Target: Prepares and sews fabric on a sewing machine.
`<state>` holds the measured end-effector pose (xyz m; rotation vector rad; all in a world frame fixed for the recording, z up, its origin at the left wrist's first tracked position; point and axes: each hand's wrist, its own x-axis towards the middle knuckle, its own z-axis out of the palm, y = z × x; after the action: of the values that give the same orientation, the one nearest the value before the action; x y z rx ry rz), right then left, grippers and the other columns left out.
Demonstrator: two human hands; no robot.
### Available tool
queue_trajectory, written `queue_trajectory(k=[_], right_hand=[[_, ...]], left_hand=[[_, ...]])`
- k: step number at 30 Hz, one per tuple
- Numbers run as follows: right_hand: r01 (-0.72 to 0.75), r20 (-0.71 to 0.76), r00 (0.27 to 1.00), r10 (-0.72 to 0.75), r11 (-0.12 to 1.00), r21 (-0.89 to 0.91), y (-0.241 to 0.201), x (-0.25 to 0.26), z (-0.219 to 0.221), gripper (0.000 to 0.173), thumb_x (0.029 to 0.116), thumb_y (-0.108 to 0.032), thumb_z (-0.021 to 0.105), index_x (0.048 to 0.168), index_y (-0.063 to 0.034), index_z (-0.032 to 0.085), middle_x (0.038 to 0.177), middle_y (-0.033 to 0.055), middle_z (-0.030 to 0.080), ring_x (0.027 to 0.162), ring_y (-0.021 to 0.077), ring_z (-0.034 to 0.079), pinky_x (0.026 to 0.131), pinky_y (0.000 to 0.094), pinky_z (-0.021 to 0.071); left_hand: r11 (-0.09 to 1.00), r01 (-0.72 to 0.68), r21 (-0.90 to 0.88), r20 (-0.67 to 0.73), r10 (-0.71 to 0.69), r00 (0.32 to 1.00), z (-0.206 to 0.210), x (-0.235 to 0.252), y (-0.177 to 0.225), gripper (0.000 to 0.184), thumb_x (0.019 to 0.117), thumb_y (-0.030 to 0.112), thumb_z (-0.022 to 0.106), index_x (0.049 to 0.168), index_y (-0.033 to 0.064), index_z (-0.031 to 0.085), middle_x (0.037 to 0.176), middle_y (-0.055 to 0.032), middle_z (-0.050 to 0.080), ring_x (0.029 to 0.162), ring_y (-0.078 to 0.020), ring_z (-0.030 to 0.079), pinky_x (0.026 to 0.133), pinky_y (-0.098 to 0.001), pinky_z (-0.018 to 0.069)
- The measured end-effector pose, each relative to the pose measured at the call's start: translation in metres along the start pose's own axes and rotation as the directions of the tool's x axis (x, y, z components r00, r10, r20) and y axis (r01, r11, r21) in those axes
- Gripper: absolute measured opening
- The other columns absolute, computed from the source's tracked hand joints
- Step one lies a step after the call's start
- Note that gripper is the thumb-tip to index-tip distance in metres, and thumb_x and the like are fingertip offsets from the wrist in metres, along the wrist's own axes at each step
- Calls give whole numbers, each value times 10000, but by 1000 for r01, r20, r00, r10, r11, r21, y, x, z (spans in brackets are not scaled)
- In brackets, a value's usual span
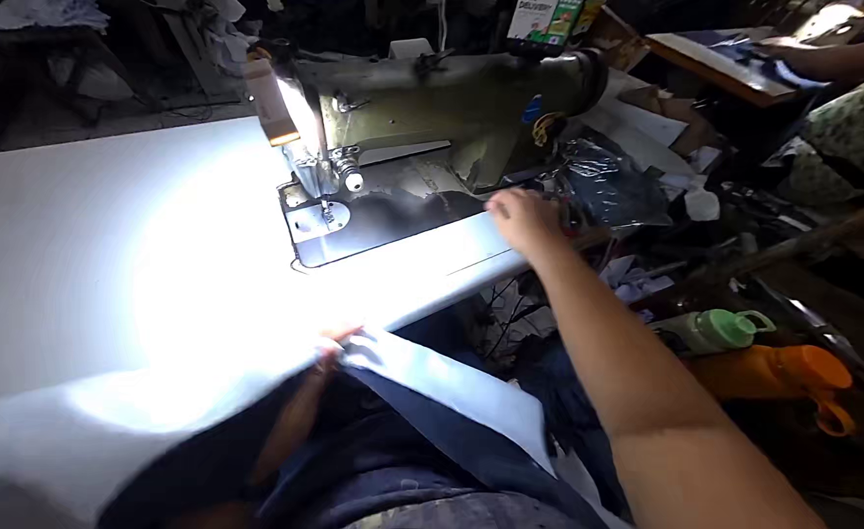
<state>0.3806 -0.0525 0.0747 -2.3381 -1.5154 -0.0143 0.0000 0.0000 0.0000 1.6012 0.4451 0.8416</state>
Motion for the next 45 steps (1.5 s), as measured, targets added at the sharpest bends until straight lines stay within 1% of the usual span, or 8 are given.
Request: queue_trajectory(k=[5,8,13,18,29,36,42,45], right_hand=[[-208,60,971,232,941,-267,57,25,32,490,1054,-167,434,1534,-81,482,1601,185,426,1546,418,248,1156,796,3],[-51,-6,999,50,987,-155,58,26,36,381,1039,-84,494,1392,-87,635,1463,203,574,1444,449,426,1124,829,83],[202,-115,971,-209,977,-72,48,21,48,275,1057,-114,506,1239,-19,688,1260,294,640,1230,530,570,1079,767,296],[292,-149,948,-283,955,46,-5,7,47,311,1074,-87,413,1218,105,611,1202,378,583,1086,590,599,866,722,484],[845,-159,527,-835,496,198,-163,-54,63,179,964,-274,591,992,-166,731,781,18,620,619,183,606,484,356,446],[880,-227,469,-853,431,201,-181,-59,67,169,980,-166,585,981,-126,749,995,47,748,860,209,702,700,367,538],[729,-40,682,-730,674,118,-132,-44,55,198,993,-154,601,1025,-47,765,690,161,660,593,363,662,488,533,486],[312,144,943,-300,948,-61,-62,-4,37,305,1045,-197,581,1251,2,685,1180,318,680,1100,553,643,899,774,445]], left_hand=[[990,108,-92,-454,-138,880,-53,23,29,172,1025,41,528,1066,35,696,1027,-9,769,879,-10,689,778,-149,538],[955,220,-200,-402,-285,870,-48,12,34,187,1018,16,551,1047,31,735,953,-6,768,656,18,625,564,-114,485],[852,294,-433,-207,-411,888,-37,7,38,352,1102,129,358,1211,-14,661,1100,-88,737,877,-125,714,848,-299,602],[803,384,-456,-120,-483,868,-28,8,43,436,1134,211,288,1288,-32,616,1153,-122,717,849,-156,719,831,-320,613],[764,439,-473,-122,-550,826,-21,7,58,399,1135,214,308,1360,17,572,1140,-92,703,754,-136,716,741,-286,630],[759,439,-481,-95,-543,834,-22,10,60,383,1135,224,304,1297,35,595,1060,-84,729,867,-165,742,795,-326,632],[806,587,-75,-225,-587,778,-46,15,72,412,1124,294,386,1259,23,666,958,-47,757,714,-97,714,662,-254,602],[706,540,457,-534,-268,802,-99,39,100,309,1066,283,529,1004,21,681,824,-9,715,719,-67,675,669,-288,574]])
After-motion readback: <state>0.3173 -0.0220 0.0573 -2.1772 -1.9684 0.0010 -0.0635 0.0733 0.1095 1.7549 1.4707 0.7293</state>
